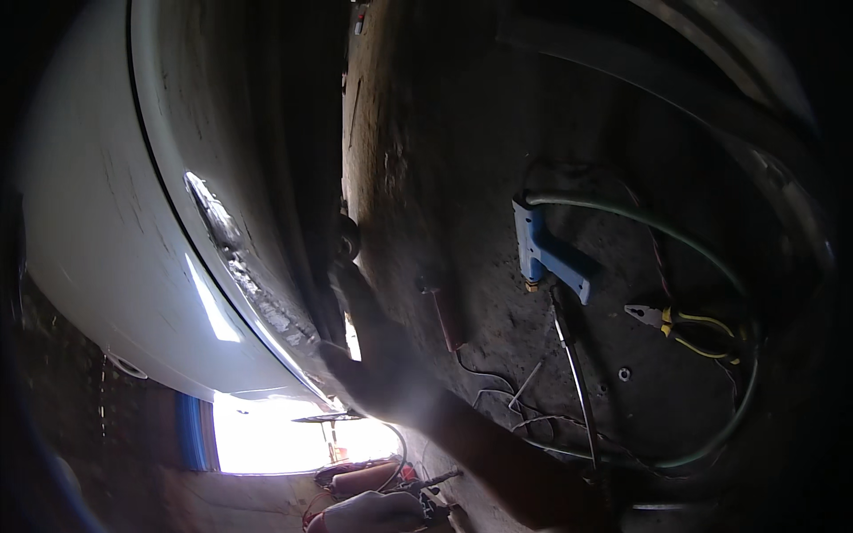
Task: The person uses a spot welder to attach metal tabs to the underside of a car bumper, then uses a slide hammer to pull the tabs and straighten the metal. The person repeats this process along the bumper edge.
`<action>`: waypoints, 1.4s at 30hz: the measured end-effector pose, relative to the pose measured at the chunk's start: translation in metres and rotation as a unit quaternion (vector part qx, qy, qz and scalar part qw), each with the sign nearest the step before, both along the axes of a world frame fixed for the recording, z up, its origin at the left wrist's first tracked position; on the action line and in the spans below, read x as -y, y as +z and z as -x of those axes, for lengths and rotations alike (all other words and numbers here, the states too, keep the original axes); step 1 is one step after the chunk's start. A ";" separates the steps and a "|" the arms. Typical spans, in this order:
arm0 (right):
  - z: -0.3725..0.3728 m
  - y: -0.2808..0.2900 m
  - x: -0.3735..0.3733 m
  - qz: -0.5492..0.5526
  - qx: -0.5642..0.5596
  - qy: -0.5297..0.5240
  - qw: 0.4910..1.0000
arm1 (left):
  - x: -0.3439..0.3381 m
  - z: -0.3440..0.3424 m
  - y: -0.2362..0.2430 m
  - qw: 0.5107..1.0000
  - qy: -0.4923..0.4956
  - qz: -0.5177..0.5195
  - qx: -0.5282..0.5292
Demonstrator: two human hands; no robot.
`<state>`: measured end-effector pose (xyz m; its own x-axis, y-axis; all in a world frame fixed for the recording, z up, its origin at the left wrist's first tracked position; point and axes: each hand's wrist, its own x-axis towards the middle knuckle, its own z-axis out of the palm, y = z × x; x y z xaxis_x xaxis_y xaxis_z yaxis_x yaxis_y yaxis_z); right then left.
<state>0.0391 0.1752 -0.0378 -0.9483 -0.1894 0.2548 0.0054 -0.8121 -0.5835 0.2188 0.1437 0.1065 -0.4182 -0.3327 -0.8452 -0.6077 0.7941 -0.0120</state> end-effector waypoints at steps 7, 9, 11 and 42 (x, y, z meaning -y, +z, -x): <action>0.060 0.098 0.022 -0.022 0.026 -0.277 0.960 | 0.000 0.008 0.010 1.000 -0.016 -0.015 0.019; 0.057 0.101 0.037 0.010 0.025 -0.266 0.963 | 0.001 0.008 0.014 0.999 -0.020 -0.018 0.022; 0.044 0.100 0.050 0.021 0.021 -0.251 0.968 | 0.000 0.007 0.014 0.999 -0.020 -0.019 0.027; 0.028 0.091 0.016 -0.180 -0.017 -0.289 0.940 | -0.003 -0.001 0.020 0.998 -0.059 -0.022 0.028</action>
<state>0.0113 0.1587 0.0535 -0.9118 0.2745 0.3054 -0.3998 -0.4234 -0.8130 0.2194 0.1465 0.1261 -0.4047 -0.2471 -0.8804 -0.5098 0.8603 -0.0071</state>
